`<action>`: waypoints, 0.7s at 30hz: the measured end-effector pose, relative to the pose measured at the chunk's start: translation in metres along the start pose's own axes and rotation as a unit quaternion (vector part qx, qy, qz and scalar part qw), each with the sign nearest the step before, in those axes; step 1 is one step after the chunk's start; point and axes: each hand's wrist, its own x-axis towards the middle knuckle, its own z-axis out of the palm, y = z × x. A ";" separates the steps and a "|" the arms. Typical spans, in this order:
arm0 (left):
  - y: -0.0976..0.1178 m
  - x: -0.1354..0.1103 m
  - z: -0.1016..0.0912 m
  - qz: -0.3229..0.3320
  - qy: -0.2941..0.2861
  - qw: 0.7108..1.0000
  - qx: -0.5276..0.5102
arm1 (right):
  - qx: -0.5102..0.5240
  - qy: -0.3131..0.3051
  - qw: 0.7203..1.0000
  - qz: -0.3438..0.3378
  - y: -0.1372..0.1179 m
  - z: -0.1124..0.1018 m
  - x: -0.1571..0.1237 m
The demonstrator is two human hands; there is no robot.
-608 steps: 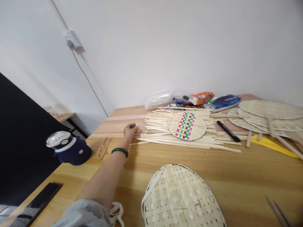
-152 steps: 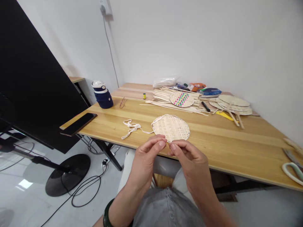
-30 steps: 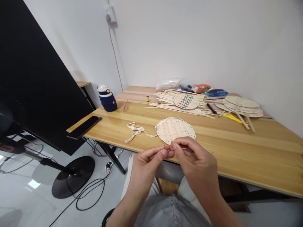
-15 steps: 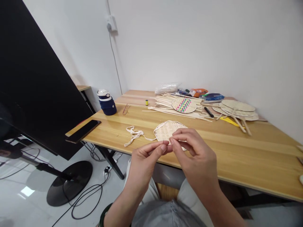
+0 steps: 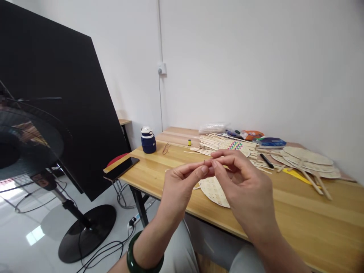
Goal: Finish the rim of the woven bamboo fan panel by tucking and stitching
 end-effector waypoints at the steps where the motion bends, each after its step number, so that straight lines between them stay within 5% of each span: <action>1: 0.000 0.000 0.000 0.001 -0.001 1.000 0.000 | 0.000 0.001 1.000 -0.002 -0.001 0.000 0.000; 21: 0.001 -0.003 -0.006 -0.006 0.009 1.000 0.009 | -0.035 -0.009 0.999 -0.036 0.002 0.007 -0.001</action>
